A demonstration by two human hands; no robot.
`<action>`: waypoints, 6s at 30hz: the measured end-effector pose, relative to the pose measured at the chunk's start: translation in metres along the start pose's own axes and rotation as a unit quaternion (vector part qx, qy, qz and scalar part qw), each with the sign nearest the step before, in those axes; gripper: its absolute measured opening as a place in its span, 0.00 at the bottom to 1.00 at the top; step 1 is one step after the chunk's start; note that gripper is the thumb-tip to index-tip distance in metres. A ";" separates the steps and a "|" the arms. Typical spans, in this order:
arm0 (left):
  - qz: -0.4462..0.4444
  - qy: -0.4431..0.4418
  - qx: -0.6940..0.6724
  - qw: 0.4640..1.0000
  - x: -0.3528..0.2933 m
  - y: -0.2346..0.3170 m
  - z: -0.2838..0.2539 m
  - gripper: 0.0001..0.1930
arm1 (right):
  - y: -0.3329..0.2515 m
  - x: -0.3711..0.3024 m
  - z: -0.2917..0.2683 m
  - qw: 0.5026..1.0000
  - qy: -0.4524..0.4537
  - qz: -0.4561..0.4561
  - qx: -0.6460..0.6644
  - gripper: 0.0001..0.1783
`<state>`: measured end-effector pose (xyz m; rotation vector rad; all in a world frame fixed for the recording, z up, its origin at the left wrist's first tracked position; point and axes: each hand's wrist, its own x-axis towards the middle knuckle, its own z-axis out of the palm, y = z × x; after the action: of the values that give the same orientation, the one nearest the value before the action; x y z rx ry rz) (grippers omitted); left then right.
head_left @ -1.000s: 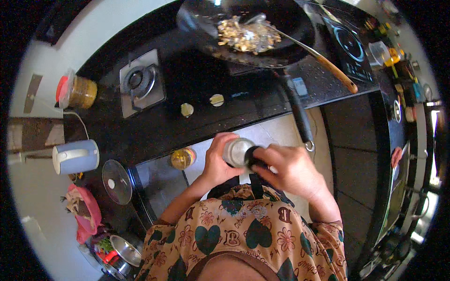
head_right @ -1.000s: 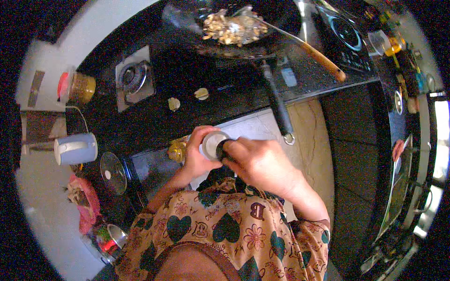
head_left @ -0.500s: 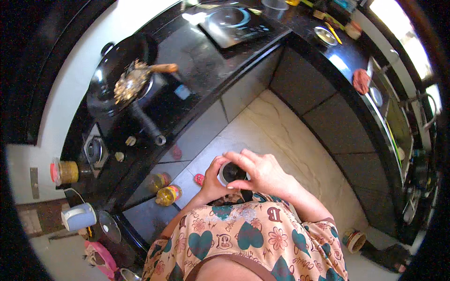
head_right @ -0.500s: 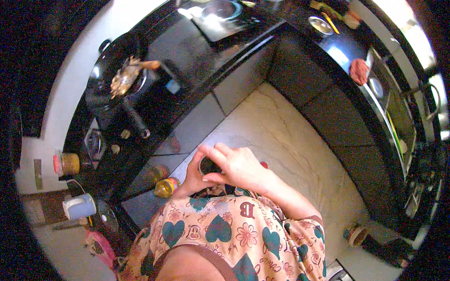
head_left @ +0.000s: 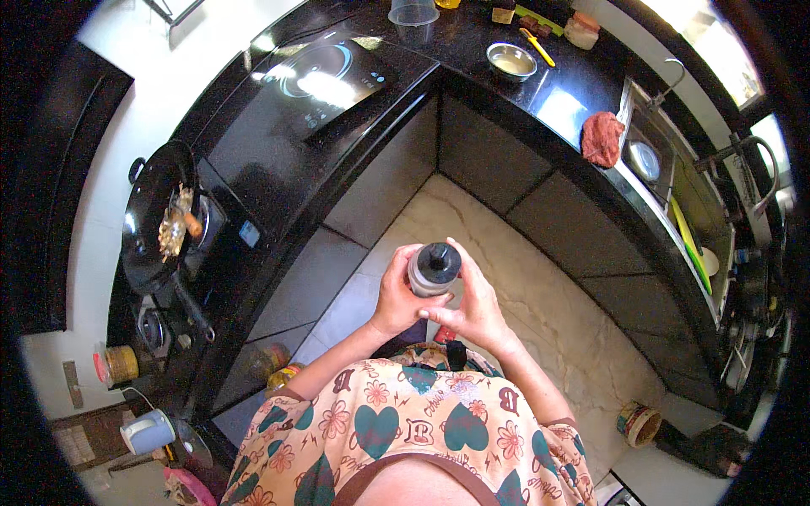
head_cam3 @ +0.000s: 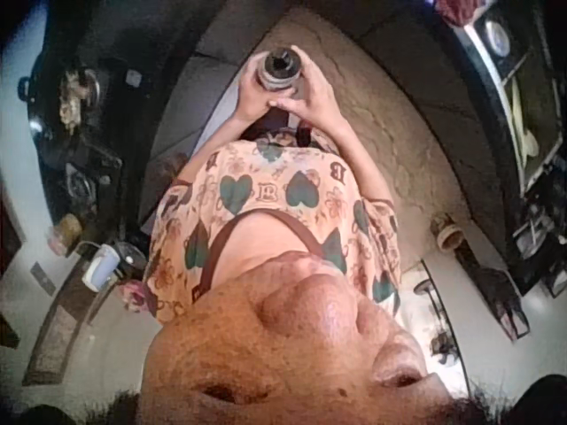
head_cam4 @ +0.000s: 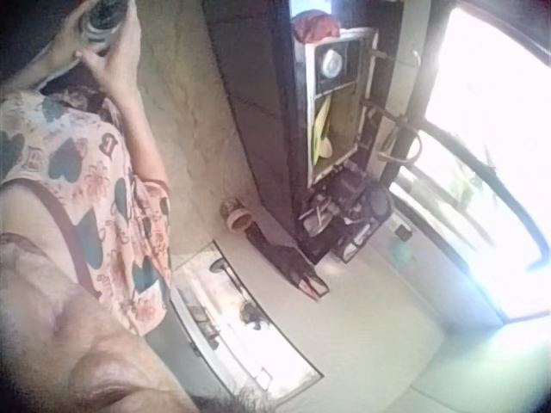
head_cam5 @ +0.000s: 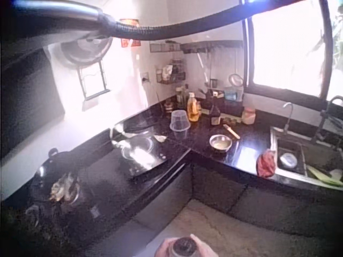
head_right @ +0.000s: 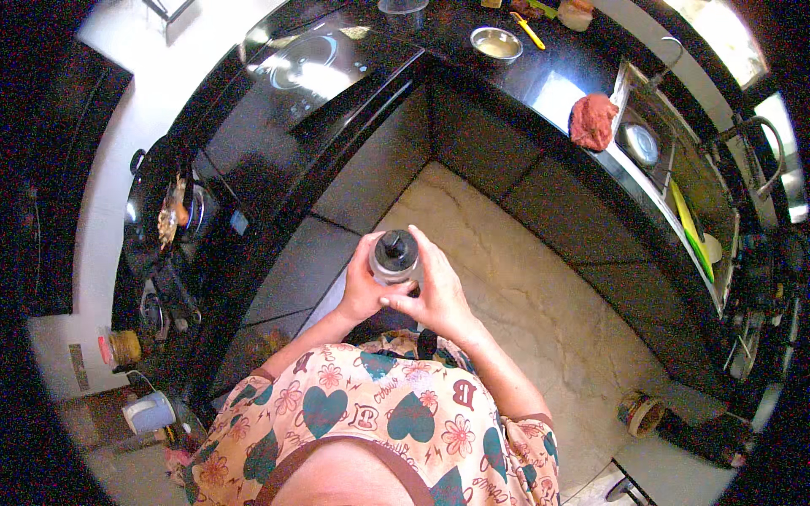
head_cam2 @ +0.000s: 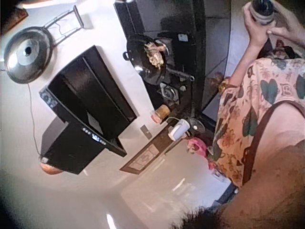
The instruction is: The person stir-fries chopped ingredients in a wok on an induction cooktop, adds a liquid from a small bowl, and seasons the mixture with salt and soy sauce. They also wash a knife and cutting board at the sink.
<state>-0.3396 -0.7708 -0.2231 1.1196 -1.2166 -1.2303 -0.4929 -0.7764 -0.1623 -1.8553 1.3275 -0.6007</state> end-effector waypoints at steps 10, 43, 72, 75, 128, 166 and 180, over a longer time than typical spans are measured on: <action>0.051 -0.056 -0.003 0.997 0.065 0.006 -0.009 0.46 | -0.037 0.064 -0.030 0.986 0.083 0.135 -0.050 0.33; -0.181 0.187 -0.058 0.964 0.102 0.009 -0.016 0.18 | 0.216 0.307 -0.221 0.987 0.063 0.110 -0.098 0.39; 0.152 0.223 0.129 0.954 0.223 0.126 -0.061 0.14 | 0.100 0.446 -0.330 0.970 0.054 -0.159 -0.175 0.12; 0.254 0.251 0.202 0.912 0.206 0.183 -0.067 0.20 | -0.008 0.405 -0.294 0.952 -0.081 -0.210 -0.205 0.04; 0.099 0.903 0.213 0.359 -0.331 0.137 -0.161 0.17 | -0.358 0.361 0.240 0.680 -0.221 -0.504 -0.484 0.20; 0.096 0.900 0.196 0.378 -0.343 0.117 -0.181 0.17 | -0.367 0.346 0.259 0.647 -0.178 -0.496 -0.551 0.17; 0.097 0.903 0.189 0.374 -0.340 0.114 -0.183 0.17 | -0.367 0.351 0.260 0.657 -0.168 -0.511 -0.529 0.17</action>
<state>-0.1384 -0.4335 -0.1343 1.5787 0.3072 0.8641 0.0335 -0.9630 -0.0433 -3.4709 0.1078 0.1695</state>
